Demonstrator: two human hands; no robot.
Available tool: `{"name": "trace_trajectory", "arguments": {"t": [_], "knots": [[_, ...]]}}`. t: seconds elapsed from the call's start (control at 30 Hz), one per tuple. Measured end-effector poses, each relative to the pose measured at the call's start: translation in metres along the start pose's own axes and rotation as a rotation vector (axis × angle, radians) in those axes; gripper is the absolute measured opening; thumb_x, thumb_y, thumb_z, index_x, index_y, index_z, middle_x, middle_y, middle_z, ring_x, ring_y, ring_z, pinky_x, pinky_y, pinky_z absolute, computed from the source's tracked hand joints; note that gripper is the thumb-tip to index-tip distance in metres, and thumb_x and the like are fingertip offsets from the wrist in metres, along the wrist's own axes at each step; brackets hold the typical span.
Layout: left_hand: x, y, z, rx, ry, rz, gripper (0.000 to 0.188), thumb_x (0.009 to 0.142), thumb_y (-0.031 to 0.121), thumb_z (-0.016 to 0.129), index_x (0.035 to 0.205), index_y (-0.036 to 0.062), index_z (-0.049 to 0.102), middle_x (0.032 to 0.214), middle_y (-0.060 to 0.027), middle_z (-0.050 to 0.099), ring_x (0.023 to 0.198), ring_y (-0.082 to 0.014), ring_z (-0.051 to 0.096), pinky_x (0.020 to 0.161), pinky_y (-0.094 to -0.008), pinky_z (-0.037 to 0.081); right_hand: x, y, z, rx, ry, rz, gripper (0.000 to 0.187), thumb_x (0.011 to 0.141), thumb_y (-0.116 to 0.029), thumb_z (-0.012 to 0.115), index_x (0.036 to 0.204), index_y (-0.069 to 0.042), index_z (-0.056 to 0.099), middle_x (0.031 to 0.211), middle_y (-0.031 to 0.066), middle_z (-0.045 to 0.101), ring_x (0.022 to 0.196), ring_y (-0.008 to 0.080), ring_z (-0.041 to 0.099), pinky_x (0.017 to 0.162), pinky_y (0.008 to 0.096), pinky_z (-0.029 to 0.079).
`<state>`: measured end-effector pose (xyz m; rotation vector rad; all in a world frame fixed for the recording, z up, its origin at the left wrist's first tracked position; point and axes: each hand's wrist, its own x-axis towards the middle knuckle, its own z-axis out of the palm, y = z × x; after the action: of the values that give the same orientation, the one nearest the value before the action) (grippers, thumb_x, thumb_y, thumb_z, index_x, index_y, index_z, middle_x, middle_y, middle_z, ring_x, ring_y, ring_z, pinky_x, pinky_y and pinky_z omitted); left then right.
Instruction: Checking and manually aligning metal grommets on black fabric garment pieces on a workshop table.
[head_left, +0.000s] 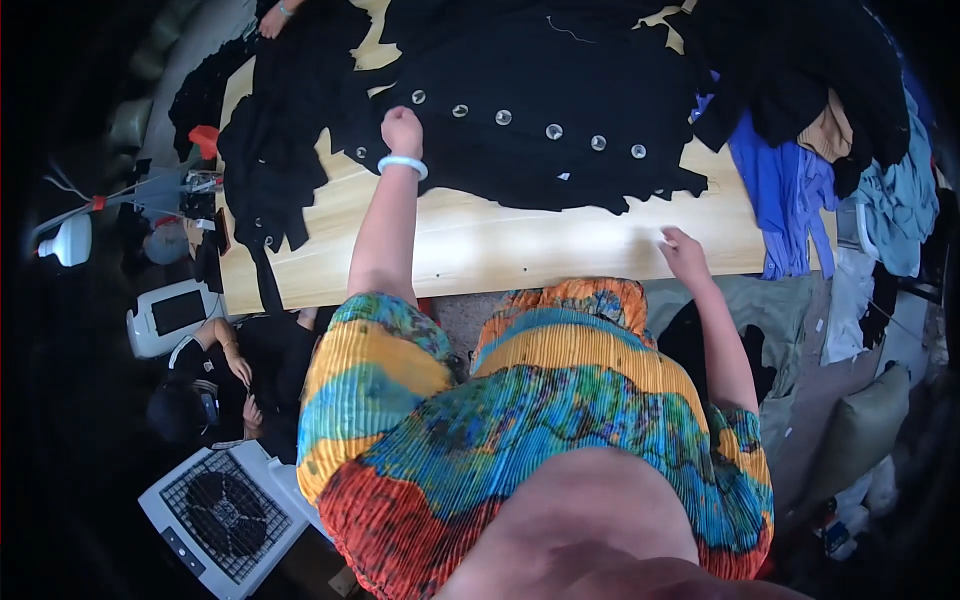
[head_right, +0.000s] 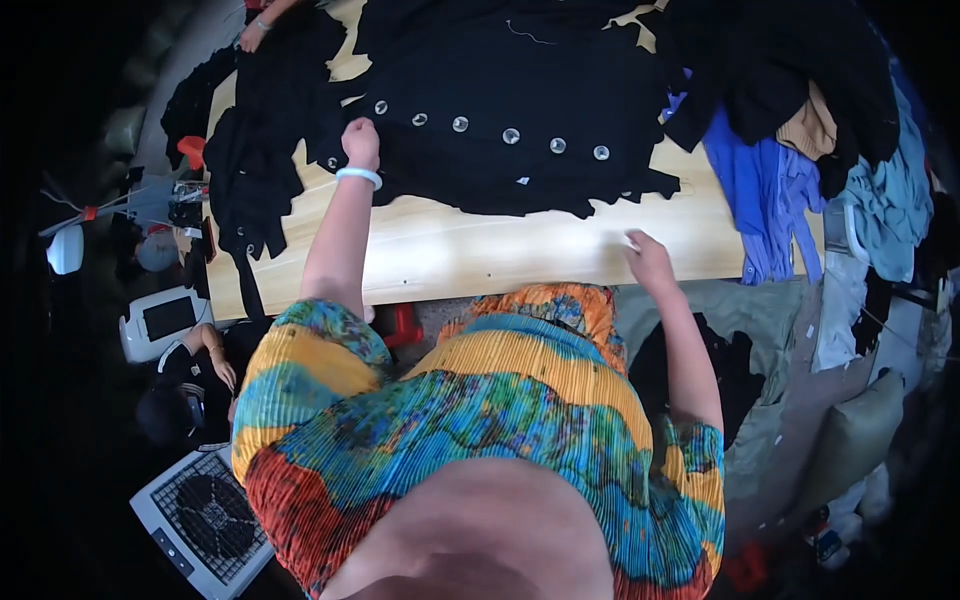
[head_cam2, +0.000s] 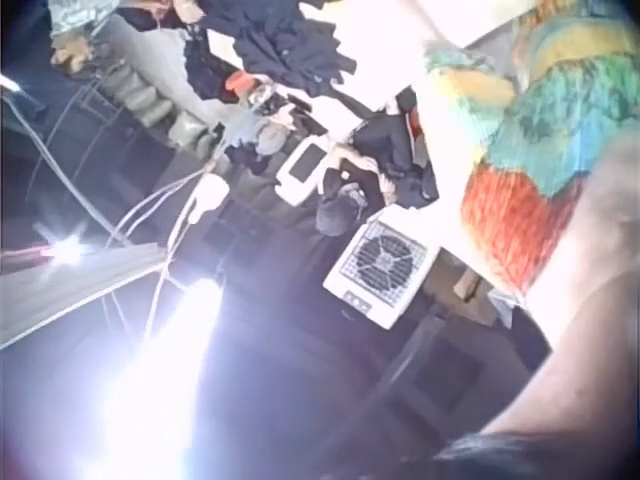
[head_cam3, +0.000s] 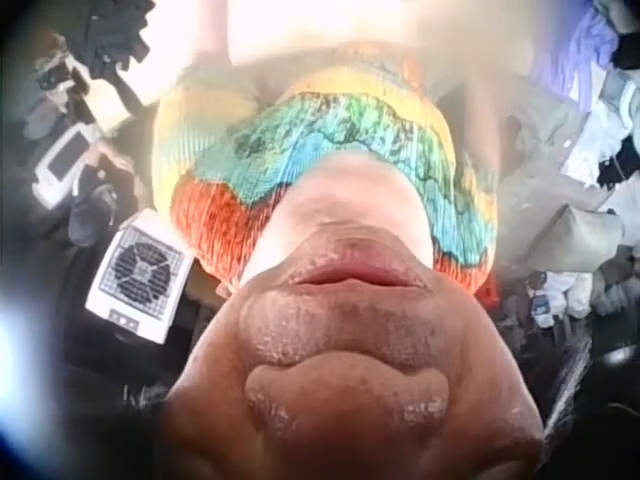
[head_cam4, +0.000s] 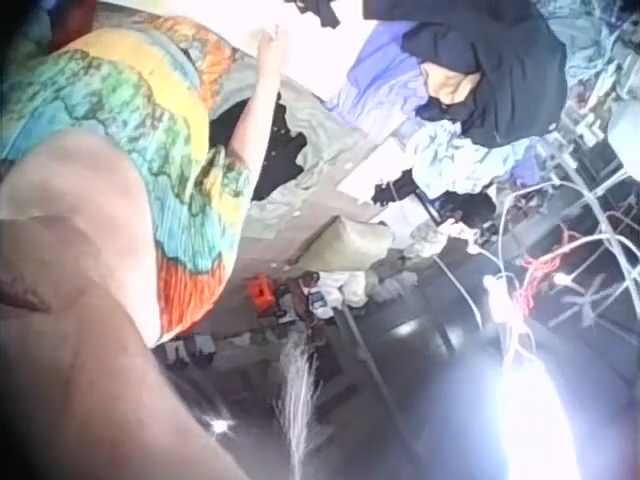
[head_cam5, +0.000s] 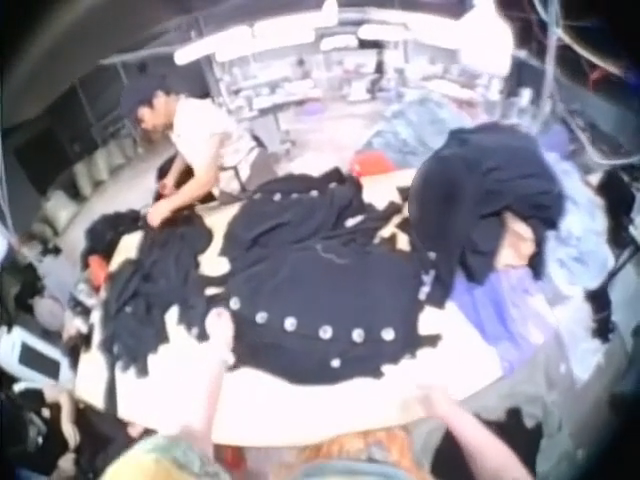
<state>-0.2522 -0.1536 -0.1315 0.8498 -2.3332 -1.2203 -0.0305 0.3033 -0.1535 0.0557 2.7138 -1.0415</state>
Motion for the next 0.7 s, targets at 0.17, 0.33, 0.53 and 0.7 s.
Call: {"name": "trace_trajectory", "arguments": {"t": [0.17, 0.33, 0.53, 0.7], "knots": [[0.056, -0.015, 0.008, 0.096, -0.205, 0.081, 0.031, 0.078, 0.030, 0.057, 0.091, 0.0017, 0.063, 0.083, -0.0133, 0.063, 0.076, -0.0256, 0.061, 0.070, -0.0327, 0.047, 0.076, -0.128, 0.024, -0.153, 0.228, -0.280, 0.042, 0.075, -0.013, 0.059, 0.115, -0.006, 0.045, 0.113, 0.0162, 0.048, 0.099, 0.0322, 0.051, 0.082, 0.0368, 0.044], [0.063, 0.008, 0.016, 0.167, -0.639, -0.190, 0.041, 0.069, 0.038, 0.068, 0.080, -0.0011, 0.061, 0.063, -0.0068, 0.055, 0.050, -0.0119, 0.052, 0.045, -0.0232, 0.043, 0.129, -0.141, 0.040, -0.399, 0.231, -0.185, 0.046, 0.074, -0.015, 0.061, 0.116, -0.009, 0.043, 0.113, 0.0144, 0.044, 0.097, 0.0323, 0.051, 0.079, 0.0374, 0.045], [0.082, 0.031, 0.008, 0.070, -0.751, -0.091, 0.022, 0.072, 0.025, 0.059, 0.081, 0.0052, 0.058, 0.075, -0.0041, 0.055, 0.071, -0.0152, 0.052, 0.058, -0.0307, 0.042, 0.158, -0.141, 0.016, -0.360, 0.230, -0.265, 0.018, 0.075, -0.014, 0.055, 0.093, -0.010, 0.054, 0.090, 0.0127, 0.054, 0.074, 0.0329, 0.058, 0.067, 0.0412, 0.049], [0.084, 0.111, 0.002, -0.633, -0.939, -0.385, 0.027, 0.082, 0.018, 0.055, 0.097, -0.0035, 0.051, 0.094, -0.0146, 0.057, 0.080, -0.0232, 0.058, 0.069, -0.0310, 0.051, 0.190, -0.163, -0.051, -0.379, 0.474, -0.121, 0.022, 0.077, -0.019, 0.057, 0.097, -0.010, 0.055, 0.095, 0.0128, 0.055, 0.085, 0.0307, 0.056, 0.070, 0.0380, 0.047]]}}
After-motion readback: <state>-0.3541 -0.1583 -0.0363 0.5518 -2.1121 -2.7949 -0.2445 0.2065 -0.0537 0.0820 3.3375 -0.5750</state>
